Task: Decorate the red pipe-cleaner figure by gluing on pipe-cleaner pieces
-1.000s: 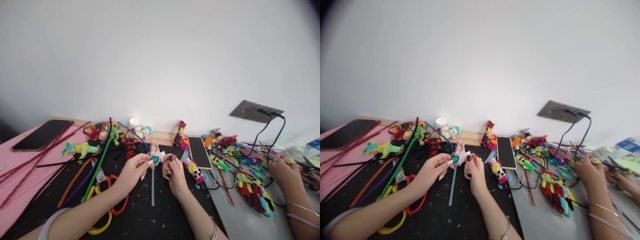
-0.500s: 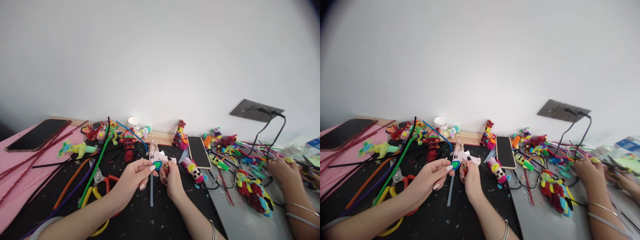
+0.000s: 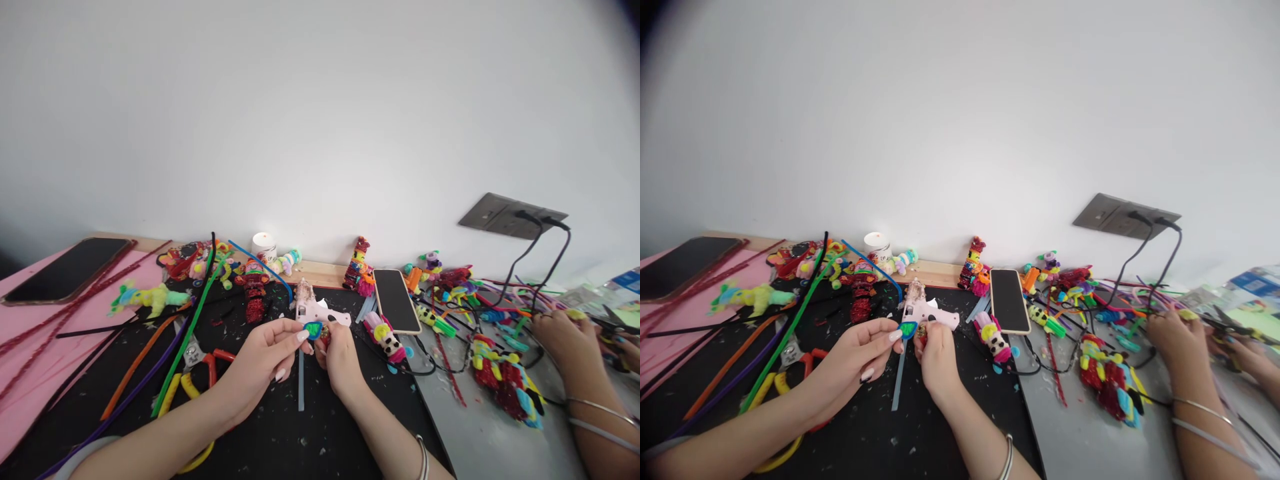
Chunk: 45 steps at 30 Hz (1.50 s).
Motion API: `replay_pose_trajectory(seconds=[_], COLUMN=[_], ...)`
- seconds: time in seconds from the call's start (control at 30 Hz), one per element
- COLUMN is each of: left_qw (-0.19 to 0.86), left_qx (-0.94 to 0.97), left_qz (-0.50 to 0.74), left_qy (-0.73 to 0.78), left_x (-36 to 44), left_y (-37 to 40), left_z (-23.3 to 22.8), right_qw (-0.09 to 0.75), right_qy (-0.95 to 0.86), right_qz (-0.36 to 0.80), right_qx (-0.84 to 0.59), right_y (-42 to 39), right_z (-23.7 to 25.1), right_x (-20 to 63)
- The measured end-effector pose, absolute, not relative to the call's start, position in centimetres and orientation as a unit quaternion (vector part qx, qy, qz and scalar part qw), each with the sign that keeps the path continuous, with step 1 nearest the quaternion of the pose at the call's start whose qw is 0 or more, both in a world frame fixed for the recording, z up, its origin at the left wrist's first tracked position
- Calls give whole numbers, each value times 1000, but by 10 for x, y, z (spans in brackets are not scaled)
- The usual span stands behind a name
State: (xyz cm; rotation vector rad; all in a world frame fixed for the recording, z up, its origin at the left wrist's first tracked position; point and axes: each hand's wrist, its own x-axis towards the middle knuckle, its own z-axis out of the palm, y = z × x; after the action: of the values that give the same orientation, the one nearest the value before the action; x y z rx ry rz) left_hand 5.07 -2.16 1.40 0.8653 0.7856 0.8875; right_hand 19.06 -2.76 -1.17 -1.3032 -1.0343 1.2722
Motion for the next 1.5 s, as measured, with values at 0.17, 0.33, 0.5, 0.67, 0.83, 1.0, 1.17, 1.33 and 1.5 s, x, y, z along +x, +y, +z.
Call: replay_pose_trajectory(seconds=[0.17, 0.33, 0.5, 0.67, 0.83, 1.0, 1.17, 1.33, 1.5], left_qw=[743, 746, 749, 749, 750, 752, 752, 753, 754], left_qx=[388, 384, 380, 380, 376, 376, 375, 376, 373], left_qz=[409, 409, 408, 412, 416, 414, 412, 410, 409], left_qy=[360, 359, 357, 354, 352, 350, 352, 351, 355], left_x=[49, 50, 50, 50, 49, 49, 50, 50, 50], left_y=[-22, -22, -23, -23, -23, -22, -23, -24, -25], left_z=[14, 17, 19, 18, 17, 17, 18, 17, 19], right_qw=[501, 510, 503, 496, 490, 499, 503, 501, 499], right_qy=[-416, -403, -403, -434, -449, -423, -409, -403, -403], right_qz=[534, 563, 568, 539, 529, 546, 564, 576, 571], right_qx=[-538, -511, -511, -525, -528, -524, -512, -505, -512], right_y=[-27, -24, -24, -25, -27, -26, -25, -23, -24], right_z=[-13, -17, -17, -13, -12, -13, -13, -16, -13], right_x=[191, 192, 193, 192, 192, 192, 192, 193, 192])
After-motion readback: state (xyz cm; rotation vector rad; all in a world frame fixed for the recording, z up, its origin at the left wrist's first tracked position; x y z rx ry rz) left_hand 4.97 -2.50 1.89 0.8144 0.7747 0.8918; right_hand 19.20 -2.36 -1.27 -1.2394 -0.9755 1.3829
